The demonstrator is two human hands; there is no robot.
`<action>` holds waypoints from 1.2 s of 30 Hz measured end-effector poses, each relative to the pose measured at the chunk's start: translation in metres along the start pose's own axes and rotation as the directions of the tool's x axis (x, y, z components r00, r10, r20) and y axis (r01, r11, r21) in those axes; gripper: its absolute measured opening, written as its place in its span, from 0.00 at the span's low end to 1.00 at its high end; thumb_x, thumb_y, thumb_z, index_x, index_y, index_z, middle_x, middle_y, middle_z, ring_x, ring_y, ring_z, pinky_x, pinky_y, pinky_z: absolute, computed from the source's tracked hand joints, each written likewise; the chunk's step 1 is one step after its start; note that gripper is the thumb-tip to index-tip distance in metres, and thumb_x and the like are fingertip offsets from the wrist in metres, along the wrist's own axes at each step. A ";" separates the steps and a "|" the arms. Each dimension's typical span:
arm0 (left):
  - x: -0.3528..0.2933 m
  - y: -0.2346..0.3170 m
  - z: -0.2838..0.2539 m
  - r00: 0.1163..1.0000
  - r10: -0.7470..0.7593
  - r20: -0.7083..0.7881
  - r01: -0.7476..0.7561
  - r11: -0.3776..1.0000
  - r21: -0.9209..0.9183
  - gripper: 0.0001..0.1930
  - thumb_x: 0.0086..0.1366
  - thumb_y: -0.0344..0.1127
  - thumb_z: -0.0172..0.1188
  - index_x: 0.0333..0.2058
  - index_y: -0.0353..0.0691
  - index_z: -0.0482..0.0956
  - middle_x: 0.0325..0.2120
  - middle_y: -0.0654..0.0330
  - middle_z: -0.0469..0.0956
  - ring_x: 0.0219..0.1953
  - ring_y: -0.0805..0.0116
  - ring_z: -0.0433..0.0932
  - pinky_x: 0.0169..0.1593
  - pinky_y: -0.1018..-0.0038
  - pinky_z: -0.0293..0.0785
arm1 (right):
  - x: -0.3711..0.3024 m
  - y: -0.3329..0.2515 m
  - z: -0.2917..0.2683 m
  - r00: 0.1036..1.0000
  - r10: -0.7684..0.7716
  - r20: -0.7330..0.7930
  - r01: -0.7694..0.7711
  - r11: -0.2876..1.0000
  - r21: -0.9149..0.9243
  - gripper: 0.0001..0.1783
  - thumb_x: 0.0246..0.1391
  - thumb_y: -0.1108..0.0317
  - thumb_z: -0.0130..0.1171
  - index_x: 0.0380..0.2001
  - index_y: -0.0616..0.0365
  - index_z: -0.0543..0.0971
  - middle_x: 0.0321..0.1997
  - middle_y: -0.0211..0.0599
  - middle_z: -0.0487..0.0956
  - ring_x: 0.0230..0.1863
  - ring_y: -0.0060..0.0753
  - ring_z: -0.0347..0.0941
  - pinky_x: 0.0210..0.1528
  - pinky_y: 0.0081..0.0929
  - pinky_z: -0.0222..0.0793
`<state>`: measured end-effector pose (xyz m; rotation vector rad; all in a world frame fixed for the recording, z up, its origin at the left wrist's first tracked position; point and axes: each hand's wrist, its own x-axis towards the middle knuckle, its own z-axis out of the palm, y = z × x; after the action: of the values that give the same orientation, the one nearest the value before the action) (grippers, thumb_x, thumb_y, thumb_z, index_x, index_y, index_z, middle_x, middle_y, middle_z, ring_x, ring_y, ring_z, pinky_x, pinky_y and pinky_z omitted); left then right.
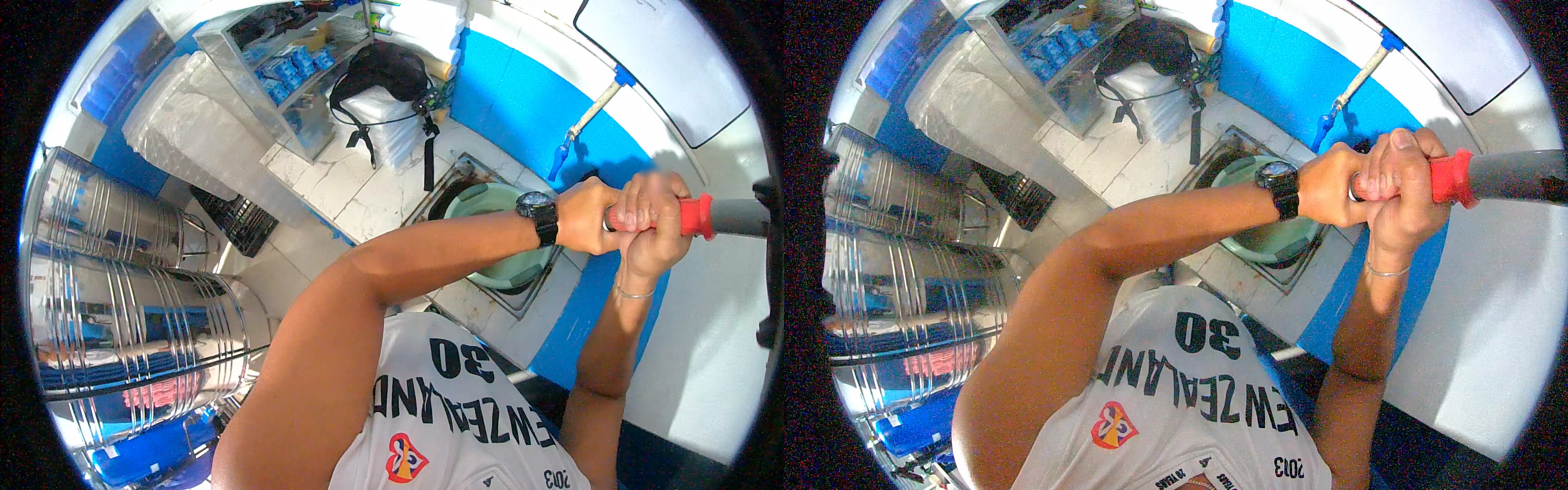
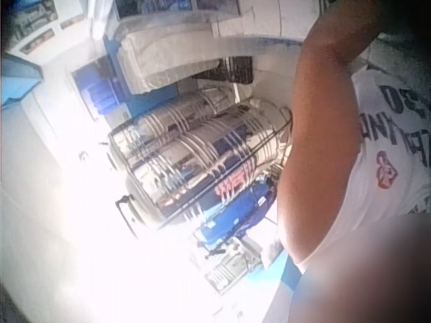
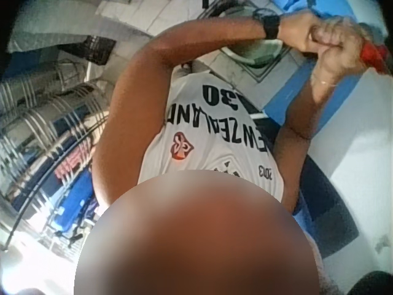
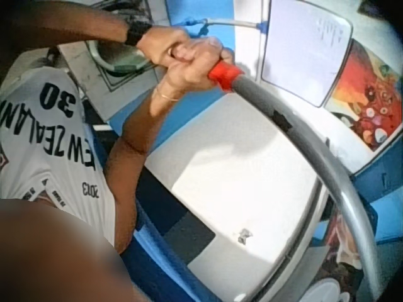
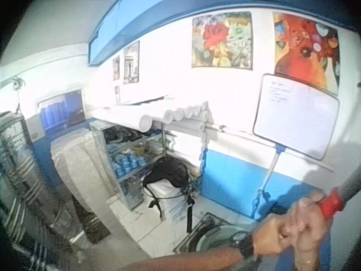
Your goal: The person mops a tiled floor in a commercial backroom using a mop and bucket. They repeatedly wring the mop in a green basin and continue mopping around stacked water jugs, a metal tank, and a stainless steel counter.
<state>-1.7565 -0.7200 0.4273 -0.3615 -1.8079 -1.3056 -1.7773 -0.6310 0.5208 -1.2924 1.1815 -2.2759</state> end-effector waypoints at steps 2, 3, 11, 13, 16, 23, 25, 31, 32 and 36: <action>-0.001 0.001 0.000 1.000 0.002 -0.002 -0.002 1.000 -0.005 0.13 0.51 0.41 0.72 0.26 0.39 0.79 0.22 0.49 0.81 0.28 0.45 0.82 0.31 0.60 0.79 | -0.001 -0.001 0.000 1.000 0.000 0.010 0.000 1.000 0.003 0.19 0.62 0.75 0.55 0.19 0.50 0.62 0.12 0.24 0.59 0.13 0.18 0.54 0.16 0.22 0.53; -0.001 0.002 0.001 1.000 -0.004 -0.002 0.004 1.000 0.020 0.13 0.51 0.41 0.72 0.26 0.39 0.79 0.22 0.49 0.81 0.28 0.44 0.82 0.31 0.60 0.79 | -0.002 -0.002 -0.001 1.000 -0.001 0.015 0.001 1.000 -0.001 0.19 0.62 0.75 0.55 0.19 0.50 0.62 0.12 0.24 0.59 0.13 0.18 0.54 0.16 0.22 0.53; -0.002 0.004 0.009 1.000 0.001 -0.010 -0.001 1.000 -0.019 0.12 0.51 0.40 0.72 0.27 0.39 0.80 0.23 0.49 0.81 0.30 0.44 0.82 0.33 0.59 0.79 | -0.007 -0.008 -0.003 1.000 -0.012 -0.017 0.011 1.000 -0.029 0.19 0.62 0.74 0.56 0.19 0.51 0.62 0.13 0.25 0.59 0.13 0.19 0.54 0.16 0.23 0.54; -0.003 0.003 0.010 1.000 -0.004 -0.016 0.003 1.000 -0.024 0.12 0.51 0.40 0.72 0.28 0.39 0.80 0.24 0.49 0.81 0.30 0.44 0.82 0.34 0.59 0.79 | -0.007 -0.007 -0.004 0.999 -0.007 -0.040 0.006 0.999 -0.040 0.19 0.62 0.73 0.56 0.19 0.51 0.62 0.13 0.25 0.60 0.13 0.19 0.55 0.16 0.23 0.55; -0.004 0.000 0.010 1.000 -0.020 -0.001 0.020 1.000 -0.016 0.14 0.52 0.41 0.72 0.30 0.38 0.81 0.25 0.48 0.82 0.31 0.45 0.83 0.34 0.60 0.79 | -0.006 -0.004 -0.006 0.999 -0.015 -0.037 0.013 0.998 -0.053 0.19 0.62 0.73 0.56 0.19 0.51 0.62 0.13 0.25 0.60 0.13 0.19 0.55 0.17 0.23 0.56; -0.007 -0.003 0.012 0.999 -0.012 -0.031 0.012 1.000 -0.010 0.11 0.51 0.38 0.71 0.28 0.40 0.81 0.24 0.49 0.82 0.30 0.45 0.82 0.34 0.60 0.80 | -0.005 0.001 -0.010 0.999 0.023 -0.024 -0.023 0.999 -0.024 0.19 0.61 0.74 0.56 0.18 0.51 0.62 0.12 0.26 0.60 0.12 0.19 0.54 0.16 0.24 0.55; -0.007 -0.003 0.012 1.000 -0.006 -0.029 0.005 1.000 -0.007 0.11 0.50 0.38 0.71 0.28 0.40 0.81 0.24 0.49 0.81 0.30 0.45 0.82 0.33 0.60 0.80 | -0.006 0.000 -0.011 1.000 0.001 -0.015 -0.002 0.999 -0.044 0.19 0.61 0.75 0.55 0.18 0.51 0.62 0.12 0.26 0.60 0.12 0.19 0.53 0.15 0.24 0.55; -0.007 -0.001 0.007 0.999 -0.042 -0.008 0.042 0.999 -0.018 0.11 0.50 0.38 0.71 0.28 0.40 0.80 0.23 0.49 0.81 0.29 0.45 0.82 0.33 0.61 0.80 | -0.007 0.002 -0.007 0.998 0.023 0.050 -0.022 0.999 -0.029 0.18 0.62 0.76 0.54 0.19 0.53 0.63 0.12 0.27 0.60 0.12 0.20 0.53 0.16 0.24 0.55; -0.008 -0.001 0.007 0.999 -0.027 -0.027 0.026 0.999 -0.029 0.11 0.50 0.38 0.72 0.28 0.40 0.80 0.23 0.50 0.81 0.29 0.45 0.82 0.33 0.61 0.80 | -0.006 0.002 -0.006 0.999 0.018 0.041 -0.017 1.000 -0.020 0.18 0.62 0.76 0.54 0.19 0.53 0.63 0.12 0.27 0.60 0.12 0.20 0.54 0.16 0.24 0.55; -0.013 -0.001 0.004 0.998 -0.058 -0.034 0.057 0.998 -0.015 0.12 0.51 0.39 0.72 0.29 0.39 0.81 0.23 0.50 0.81 0.29 0.45 0.82 0.33 0.61 0.79 | -0.006 0.005 -0.001 0.998 0.042 0.044 -0.041 0.999 -0.031 0.18 0.62 0.75 0.54 0.19 0.52 0.62 0.12 0.27 0.60 0.13 0.20 0.54 0.16 0.24 0.55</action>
<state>-1.7510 -0.7136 0.4165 -0.2950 -1.7928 -1.3570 -1.7752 -0.6300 0.5133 -1.3102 1.2205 -2.1964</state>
